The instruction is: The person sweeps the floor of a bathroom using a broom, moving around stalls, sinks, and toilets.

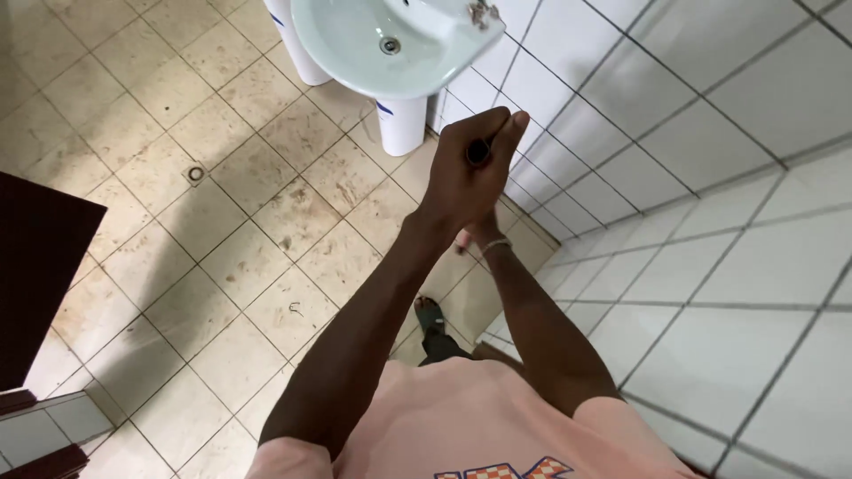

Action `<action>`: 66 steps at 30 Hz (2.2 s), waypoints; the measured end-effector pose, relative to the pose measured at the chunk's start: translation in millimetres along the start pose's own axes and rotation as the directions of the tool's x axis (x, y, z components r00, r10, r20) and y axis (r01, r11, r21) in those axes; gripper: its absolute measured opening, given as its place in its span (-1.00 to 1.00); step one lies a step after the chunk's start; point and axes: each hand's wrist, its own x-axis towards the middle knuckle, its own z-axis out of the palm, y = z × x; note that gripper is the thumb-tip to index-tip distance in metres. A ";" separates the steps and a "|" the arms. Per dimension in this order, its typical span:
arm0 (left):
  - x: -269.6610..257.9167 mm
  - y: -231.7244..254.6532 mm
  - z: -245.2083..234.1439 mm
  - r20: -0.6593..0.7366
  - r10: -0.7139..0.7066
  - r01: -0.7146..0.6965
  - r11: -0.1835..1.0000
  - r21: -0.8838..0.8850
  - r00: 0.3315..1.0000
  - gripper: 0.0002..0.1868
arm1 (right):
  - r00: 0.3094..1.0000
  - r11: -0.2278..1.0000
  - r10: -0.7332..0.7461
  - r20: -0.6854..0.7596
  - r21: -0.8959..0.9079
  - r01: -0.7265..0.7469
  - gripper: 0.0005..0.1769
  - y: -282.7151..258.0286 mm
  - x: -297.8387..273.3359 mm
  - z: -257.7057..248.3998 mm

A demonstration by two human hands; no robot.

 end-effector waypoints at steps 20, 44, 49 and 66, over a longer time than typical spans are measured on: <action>50.7 -73.4 22.6 -0.223 -0.132 0.091 0.978 -0.186 0.966 -0.52 | 0.994 0.931 -0.086 -0.070 -0.360 0.055 -0.82 14.1 22.1 -82.6; 79.5 7.5 -64.1 -0.097 0.241 -0.224 0.962 0.155 0.966 -0.69 | 0.996 0.987 -0.083 0.014 -0.139 0.084 -0.74 -92.2 69.1 -11.5; 99.4 2.5 -28.8 -0.116 0.202 -0.202 0.979 0.016 0.972 -0.79 | 0.984 0.960 -0.137 0.116 0.259 0.103 -0.89 -89.6 95.3 -49.4; 122.3 -22.9 3.6 -0.117 0.144 -0.153 0.985 -0.076 0.983 -0.80 | 0.996 0.984 -0.084 -0.003 0.158 0.084 -0.85 -66.3 120.0 -48.5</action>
